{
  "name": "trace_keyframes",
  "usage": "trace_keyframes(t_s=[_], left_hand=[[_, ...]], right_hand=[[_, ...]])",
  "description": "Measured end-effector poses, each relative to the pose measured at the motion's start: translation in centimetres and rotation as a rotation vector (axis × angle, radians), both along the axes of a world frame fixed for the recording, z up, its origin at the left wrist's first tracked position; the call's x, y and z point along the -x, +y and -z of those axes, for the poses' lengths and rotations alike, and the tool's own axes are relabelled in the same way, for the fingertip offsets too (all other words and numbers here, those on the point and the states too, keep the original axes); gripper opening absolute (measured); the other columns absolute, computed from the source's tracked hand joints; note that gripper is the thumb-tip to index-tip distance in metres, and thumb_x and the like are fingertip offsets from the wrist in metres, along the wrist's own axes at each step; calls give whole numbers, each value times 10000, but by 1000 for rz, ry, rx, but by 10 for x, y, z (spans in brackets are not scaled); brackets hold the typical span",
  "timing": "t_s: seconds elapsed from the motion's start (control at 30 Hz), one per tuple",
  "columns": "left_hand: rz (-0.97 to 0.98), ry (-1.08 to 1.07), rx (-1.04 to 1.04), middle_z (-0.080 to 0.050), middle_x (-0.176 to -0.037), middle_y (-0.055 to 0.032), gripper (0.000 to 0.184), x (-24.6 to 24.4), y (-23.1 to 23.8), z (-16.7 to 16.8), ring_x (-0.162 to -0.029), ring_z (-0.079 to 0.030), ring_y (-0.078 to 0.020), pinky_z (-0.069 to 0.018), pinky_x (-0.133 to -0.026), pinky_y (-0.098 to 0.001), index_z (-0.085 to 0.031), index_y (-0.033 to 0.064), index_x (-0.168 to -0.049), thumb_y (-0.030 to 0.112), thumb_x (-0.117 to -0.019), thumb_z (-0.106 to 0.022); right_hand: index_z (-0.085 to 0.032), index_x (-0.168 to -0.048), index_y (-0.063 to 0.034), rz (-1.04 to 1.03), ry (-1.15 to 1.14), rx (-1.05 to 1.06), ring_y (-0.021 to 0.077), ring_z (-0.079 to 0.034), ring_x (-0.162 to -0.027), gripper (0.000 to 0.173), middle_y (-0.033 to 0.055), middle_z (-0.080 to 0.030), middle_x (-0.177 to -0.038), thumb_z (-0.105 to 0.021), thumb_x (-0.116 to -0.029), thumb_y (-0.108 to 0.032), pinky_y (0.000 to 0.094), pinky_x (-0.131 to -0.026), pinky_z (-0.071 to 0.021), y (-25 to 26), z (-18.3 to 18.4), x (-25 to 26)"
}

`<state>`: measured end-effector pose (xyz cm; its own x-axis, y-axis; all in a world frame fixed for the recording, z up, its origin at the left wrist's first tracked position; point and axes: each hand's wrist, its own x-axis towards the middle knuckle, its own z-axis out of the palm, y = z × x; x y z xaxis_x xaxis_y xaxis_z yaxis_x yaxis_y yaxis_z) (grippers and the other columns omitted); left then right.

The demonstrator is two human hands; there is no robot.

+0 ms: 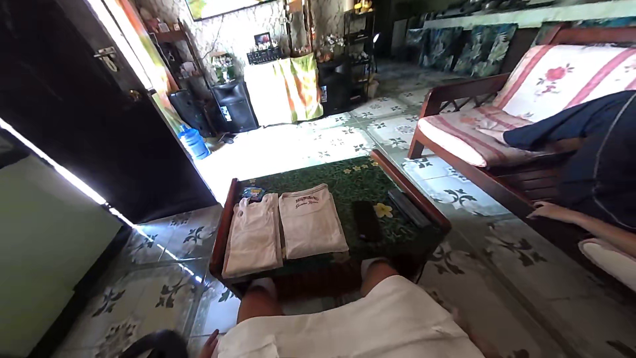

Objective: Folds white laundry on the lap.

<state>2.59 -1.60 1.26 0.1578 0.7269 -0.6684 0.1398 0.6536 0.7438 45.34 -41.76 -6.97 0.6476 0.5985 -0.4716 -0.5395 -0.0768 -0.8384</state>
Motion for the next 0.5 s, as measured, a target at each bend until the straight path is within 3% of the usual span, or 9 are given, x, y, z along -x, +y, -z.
trace_keyframes(t_s=[0.07,0.13,0.23,0.3,0.37,0.47,0.5], left_hand=[[25,-94,-31,-645,-1162,-71,414,17,14,34,-974,-646,-106,-543,-848,-344,-385,100,-1498,234,-1108,-342],[-9,-158,-32,-671,-1135,-63,398,22,17,51,-976,-666,-112,-559,-849,-355,-447,85,-1441,267,-1105,-336],[-55,-91,16,-698,-1001,-36,341,-1,-3,6,-885,-684,-83,-586,-776,-312,-542,51,-1283,295,-1096,-393],[-16,-18,6,-688,-1045,-46,344,-7,-11,-13,-899,-668,-67,-571,-792,-299,-528,34,-1310,271,-1097,-396],[66,68,-52,-645,-1191,-98,391,-8,-12,-16,-997,-629,-83,-532,-876,-313,-461,11,-1412,242,-1108,-380],[110,131,-257,-572,-1386,-233,442,17,16,53,-1233,-589,-261,-473,-1044,-465,-426,-1,-1497,180,-1093,-430],[121,177,-303,-564,-1410,-237,431,22,24,66,-1274,-574,-306,-456,-1068,-504,-459,24,-1492,185,-1093,-443]], right_hand=[[-584,-1221,-185,-34,-30,-46,-1,-648,-898,608,-66,-693,-1003,-96,-1083,-520,227,-791,-561,8,-11,-2],[-570,-1235,-144,-46,-61,2,-14,-638,-862,566,-55,-682,-984,-118,-1100,-457,211,-769,-554,13,-12,-6],[-556,-1255,-21,64,15,141,42,-644,-843,342,30,-680,-986,-371,-1106,-267,272,-783,-553,18,-14,-12],[-530,-1295,19,98,20,207,38,-622,-855,321,63,-660,-1034,-411,-1095,-202,267,-790,-535,23,-19,-12],[-526,-1316,2,169,-21,191,23,-610,-874,331,44,-645,-1052,-423,-1091,-218,244,-808,-524,26,-25,-10],[-550,-1329,-61,178,-174,-28,51,-683,-948,381,10,-709,-1096,-499,-1060,-327,267,-844,-579,-2,26,-43],[-560,-1324,-42,217,-211,0,38,-673,-911,387,6,-704,-1068,-489,-1066,-322,255,-804,-573,-6,19,-45]])
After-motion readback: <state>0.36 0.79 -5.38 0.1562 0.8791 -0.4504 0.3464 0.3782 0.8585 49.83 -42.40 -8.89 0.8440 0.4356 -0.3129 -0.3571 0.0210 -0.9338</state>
